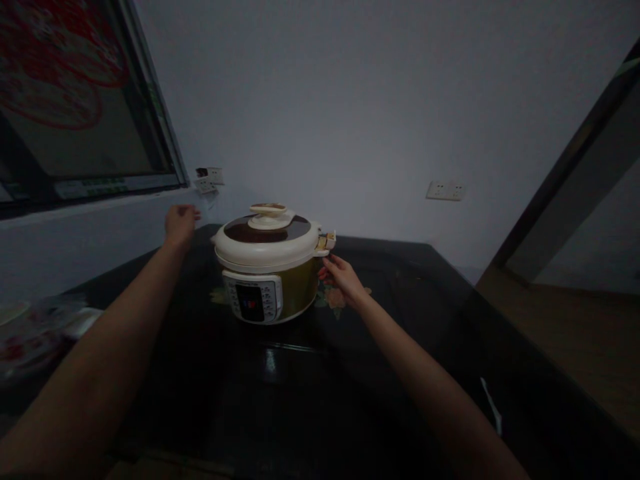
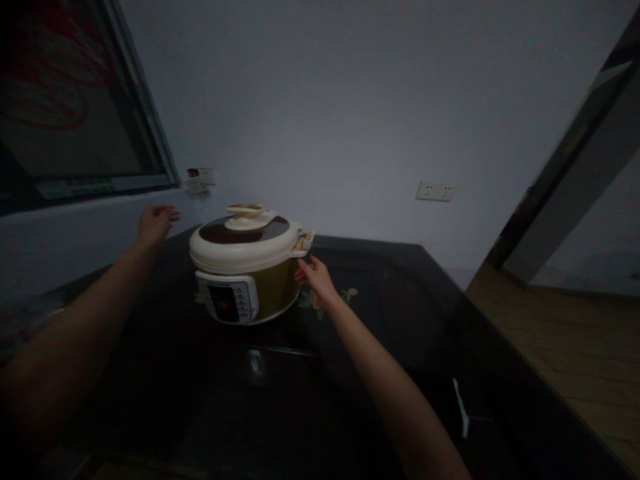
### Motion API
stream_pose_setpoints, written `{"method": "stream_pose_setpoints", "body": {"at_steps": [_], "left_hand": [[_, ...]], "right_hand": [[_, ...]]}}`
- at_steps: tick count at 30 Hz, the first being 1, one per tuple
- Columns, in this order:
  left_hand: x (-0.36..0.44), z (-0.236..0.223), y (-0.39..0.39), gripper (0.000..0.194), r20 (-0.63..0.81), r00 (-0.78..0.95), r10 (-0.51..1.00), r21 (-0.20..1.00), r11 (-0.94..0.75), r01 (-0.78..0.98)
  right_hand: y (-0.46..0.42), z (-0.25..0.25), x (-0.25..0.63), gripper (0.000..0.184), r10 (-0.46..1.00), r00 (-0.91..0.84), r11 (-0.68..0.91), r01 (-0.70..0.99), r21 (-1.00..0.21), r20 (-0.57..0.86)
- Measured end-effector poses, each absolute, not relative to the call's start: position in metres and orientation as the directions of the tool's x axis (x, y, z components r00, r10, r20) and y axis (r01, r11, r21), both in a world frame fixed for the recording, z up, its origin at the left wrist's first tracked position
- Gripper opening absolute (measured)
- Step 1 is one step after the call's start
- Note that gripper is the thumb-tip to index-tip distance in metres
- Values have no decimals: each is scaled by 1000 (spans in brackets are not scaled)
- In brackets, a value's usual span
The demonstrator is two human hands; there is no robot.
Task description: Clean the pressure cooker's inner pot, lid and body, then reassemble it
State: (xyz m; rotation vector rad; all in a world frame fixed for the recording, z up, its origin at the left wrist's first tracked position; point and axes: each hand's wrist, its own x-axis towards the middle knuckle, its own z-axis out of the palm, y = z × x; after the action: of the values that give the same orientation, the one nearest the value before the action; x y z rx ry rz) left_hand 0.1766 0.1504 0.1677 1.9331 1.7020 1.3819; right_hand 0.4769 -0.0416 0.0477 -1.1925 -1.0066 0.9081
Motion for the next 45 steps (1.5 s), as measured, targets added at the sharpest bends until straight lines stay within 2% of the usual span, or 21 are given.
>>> {"method": "stream_pose_setpoints", "body": {"at_steps": [3, 4, 5, 7, 8, 9, 10, 11, 13, 16, 20, 23, 25, 28, 29, 33, 37, 41, 43, 45], "left_hand": [[183, 175, 108, 40, 630, -276, 726, 727, -427, 537], [187, 173, 87, 40, 688, -295, 663, 705, -514, 489], [193, 168, 63, 36, 764, -322, 559, 644, -688, 335], [207, 150, 11, 24, 870, -240, 431, 467, -877, 117], [215, 139, -15, 19, 898, -146, 414, 428, -901, 77], [222, 127, -39, 15, 904, 26, 427, 424, -902, 79], [230, 115, -60, 15, 857, 285, 430, 417, -903, 108], [238, 103, -77, 16, 741, 541, 398, 411, -906, 104], [255, 80, -101, 20, 455, 852, 260, 447, -894, 34], [281, 51, -120, 26, 179, 981, 74, 531, -847, -34], [299, 18, -135, 26, 37, 997, -66, 605, -793, -75], [296, 1, -142, 23, 6, 998, -66, 640, -766, -54], [293, -5, -143, 22, 14, 1000, -8, 658, -753, -15], [294, -4, -142, 20, 74, 987, 142, 699, -713, 50], [296, -2, -143, 21, 111, 975, 195, 713, -699, 59], [305, 9, -147, 37, 202, 927, 316, 700, -708, 88], [303, 6, -145, 34, 101, 919, 381, 708, -676, 202], [274, 3, -114, 24, 24, 899, 437, 773, -578, 260], [249, 8, -88, 22, -79, 896, 436, 764, -551, 335], [221, 13, -59, 22, -209, 890, 405, 703, -571, 425]], "right_hand": [[-90, 34, 500, 29, 952, 271, 111, 118, -987, 140], [-110, 28, 512, 28, 952, 273, 90, 185, -979, 139], [-132, 21, 525, 26, 948, 287, 63, 255, -965, 137], [-179, 5, 557, 24, 919, 367, -13, 397, -918, 146], [-203, -2, 574, 24, 891, 427, -68, 461, -885, 154], [-227, -10, 590, 24, 859, 486, -131, 514, -847, 162], [-249, -18, 604, 24, 824, 541, -200, 556, -807, 168], [-269, -25, 617, 25, 794, 583, -263, 584, -768, 172], [-301, -38, 633, 26, 762, 626, -359, 618, -699, 163], [-324, -54, 641, 28, 761, 635, -432, 647, -628, 131], [-325, -64, 640, 23, 759, 644, -486, 660, -573, 98], [-320, -59, 638, 11, 769, 634, -485, 661, -572, 81], [-317, -50, 629, 8, 792, 604, -444, 670, -595, 91], [-308, -31, 597, 12, 859, 500, -301, 667, -681, 110], [-303, -24, 582, 13, 893, 436, -215, 631, -746, 111], [-280, -5, 511, 16, 961, 243, -5, 487, -873, 130], [-257, -3, 460, 18, 978, 148, 70, 417, -906, 144], [-246, -12, 454, 31, 981, 166, 26, 382, -924, 96], [-247, -20, 464, 36, 983, 173, 0, 361, -933, 67], [-252, -30, 478, 36, 978, 204, -36, 350, -936, 39]]}}
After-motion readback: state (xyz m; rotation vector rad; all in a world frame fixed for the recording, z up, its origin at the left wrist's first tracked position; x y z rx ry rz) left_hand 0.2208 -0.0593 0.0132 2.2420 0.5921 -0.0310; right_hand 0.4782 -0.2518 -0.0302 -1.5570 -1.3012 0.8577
